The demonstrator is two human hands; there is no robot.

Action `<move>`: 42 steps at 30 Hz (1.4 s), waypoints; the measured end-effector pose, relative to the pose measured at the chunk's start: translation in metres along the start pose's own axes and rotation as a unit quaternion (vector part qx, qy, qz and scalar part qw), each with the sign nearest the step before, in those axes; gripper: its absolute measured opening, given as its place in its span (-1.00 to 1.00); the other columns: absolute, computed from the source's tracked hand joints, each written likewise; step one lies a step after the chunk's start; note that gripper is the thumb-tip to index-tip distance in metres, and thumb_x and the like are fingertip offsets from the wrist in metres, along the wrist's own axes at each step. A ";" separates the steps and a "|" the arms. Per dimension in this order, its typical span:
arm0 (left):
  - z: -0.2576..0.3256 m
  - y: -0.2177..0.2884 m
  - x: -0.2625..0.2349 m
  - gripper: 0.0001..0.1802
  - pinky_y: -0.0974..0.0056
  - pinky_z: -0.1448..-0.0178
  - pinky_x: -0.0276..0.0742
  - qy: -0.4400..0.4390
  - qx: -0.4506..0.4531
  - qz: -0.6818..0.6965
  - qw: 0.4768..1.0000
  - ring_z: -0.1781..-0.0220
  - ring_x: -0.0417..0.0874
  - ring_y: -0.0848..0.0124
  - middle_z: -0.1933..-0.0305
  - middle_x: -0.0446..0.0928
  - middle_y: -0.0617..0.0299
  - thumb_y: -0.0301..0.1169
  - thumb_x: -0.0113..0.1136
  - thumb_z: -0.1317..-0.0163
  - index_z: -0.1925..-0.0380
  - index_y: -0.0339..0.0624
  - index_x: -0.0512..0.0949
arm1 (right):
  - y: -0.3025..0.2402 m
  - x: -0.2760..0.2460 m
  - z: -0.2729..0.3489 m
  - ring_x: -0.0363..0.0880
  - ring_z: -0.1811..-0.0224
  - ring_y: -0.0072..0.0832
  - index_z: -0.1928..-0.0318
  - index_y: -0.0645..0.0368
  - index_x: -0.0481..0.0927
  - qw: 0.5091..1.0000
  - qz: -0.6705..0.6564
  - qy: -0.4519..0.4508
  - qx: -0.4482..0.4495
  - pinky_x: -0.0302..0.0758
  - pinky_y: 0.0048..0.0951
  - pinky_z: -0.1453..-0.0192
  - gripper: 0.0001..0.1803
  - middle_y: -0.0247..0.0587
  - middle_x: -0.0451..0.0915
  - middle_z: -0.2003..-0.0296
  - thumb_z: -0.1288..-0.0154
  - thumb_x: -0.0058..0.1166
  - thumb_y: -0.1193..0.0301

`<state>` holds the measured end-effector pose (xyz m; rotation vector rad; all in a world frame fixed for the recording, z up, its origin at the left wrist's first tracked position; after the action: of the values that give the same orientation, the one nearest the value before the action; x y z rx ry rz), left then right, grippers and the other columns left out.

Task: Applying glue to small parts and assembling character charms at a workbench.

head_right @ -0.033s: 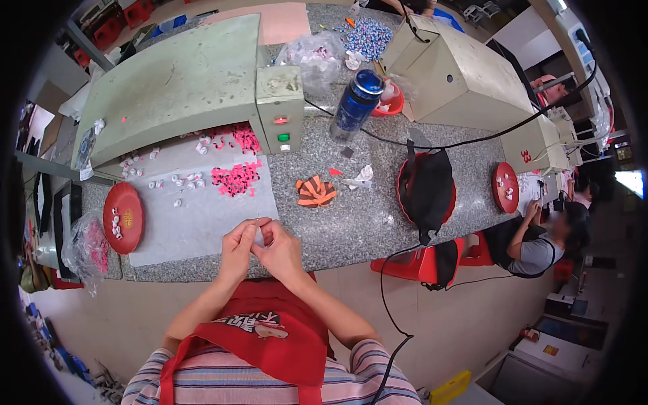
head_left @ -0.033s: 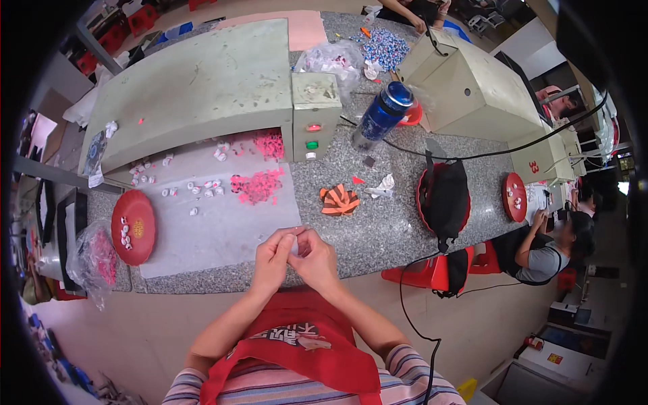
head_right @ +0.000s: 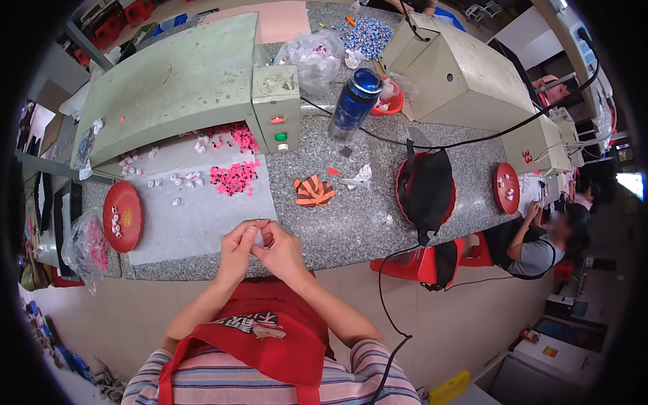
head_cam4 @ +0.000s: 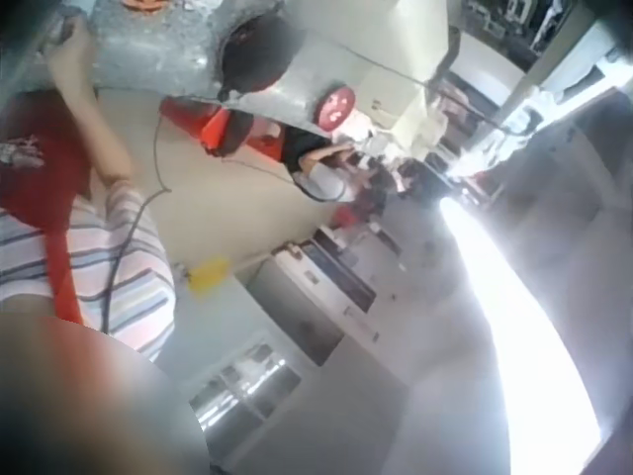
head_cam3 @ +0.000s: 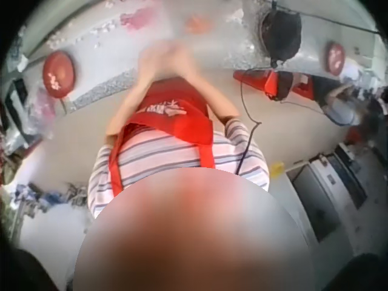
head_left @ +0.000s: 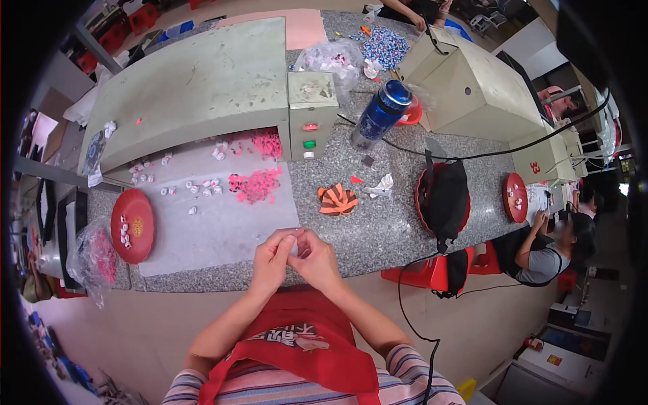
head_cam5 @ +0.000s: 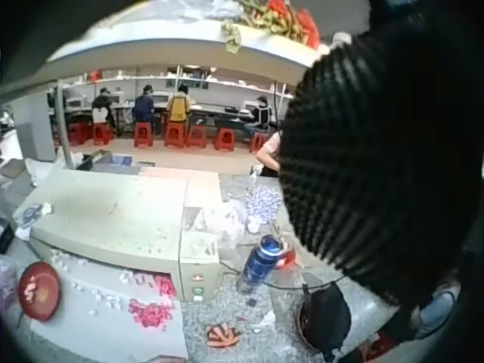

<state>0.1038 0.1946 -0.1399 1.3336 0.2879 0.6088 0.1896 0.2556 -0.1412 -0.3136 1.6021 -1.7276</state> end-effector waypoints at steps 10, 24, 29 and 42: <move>0.022 -0.012 0.056 -0.67 0.43 0.28 0.47 -0.002 -0.160 0.165 0.973 0.39 0.57 0.46 0.39 0.53 0.18 -0.26 -0.10 -0.25 0.17 -0.30 0.44 | 0.169 -0.207 -0.143 0.51 0.52 -0.35 0.24 0.08 0.55 0.899 0.344 0.271 0.010 0.43 -0.40 0.38 -0.64 -0.12 0.54 0.48 0.15 0.25 0.33; 0.029 -0.012 0.096 -0.78 0.51 0.34 0.36 -0.023 -0.106 0.102 0.989 0.40 0.48 0.63 0.45 0.51 0.30 -0.36 -0.03 -0.22 0.26 -0.27 0.51 | -0.010 -0.107 -0.005 0.37 0.50 -0.77 0.19 0.29 0.48 0.948 -0.233 -0.215 0.024 0.30 -0.71 0.46 -0.73 -0.40 0.49 0.44 -0.02 0.09 0.59; 0.041 0.005 0.093 -0.81 0.49 0.26 0.42 -0.053 -0.070 -0.070 0.994 0.37 0.51 0.58 0.43 0.53 0.25 -0.51 -0.08 -0.21 0.27 -0.37 0.50 | -0.029 -0.116 0.012 0.30 0.58 -0.79 0.35 0.29 0.50 0.980 -0.006 -0.143 -0.138 0.23 -0.72 0.54 -0.87 -0.45 0.46 0.50 -0.04 0.10 0.55; 0.069 0.017 0.067 -0.79 0.48 0.24 0.42 0.018 -0.102 0.068 0.992 0.36 0.51 0.57 0.43 0.53 0.27 -0.40 0.03 -0.18 0.28 -0.32 0.52 | 0.047 -0.233 -0.069 0.21 0.65 -0.81 0.16 0.35 0.49 0.968 -0.105 0.222 -0.045 0.09 -0.76 0.64 -0.73 -0.43 0.45 0.55 -0.10 0.06 0.49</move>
<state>0.1902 0.1781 -0.0983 1.1523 0.1588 0.7576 0.3239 0.4630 -0.1282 -0.1478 2.0308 -1.9907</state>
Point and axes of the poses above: each hand's wrist, its own z-axis away from the middle knuckle, its own x-axis out of the palm, y = z × x, the point moved 8 cm from there along -z, towards the middle knuckle
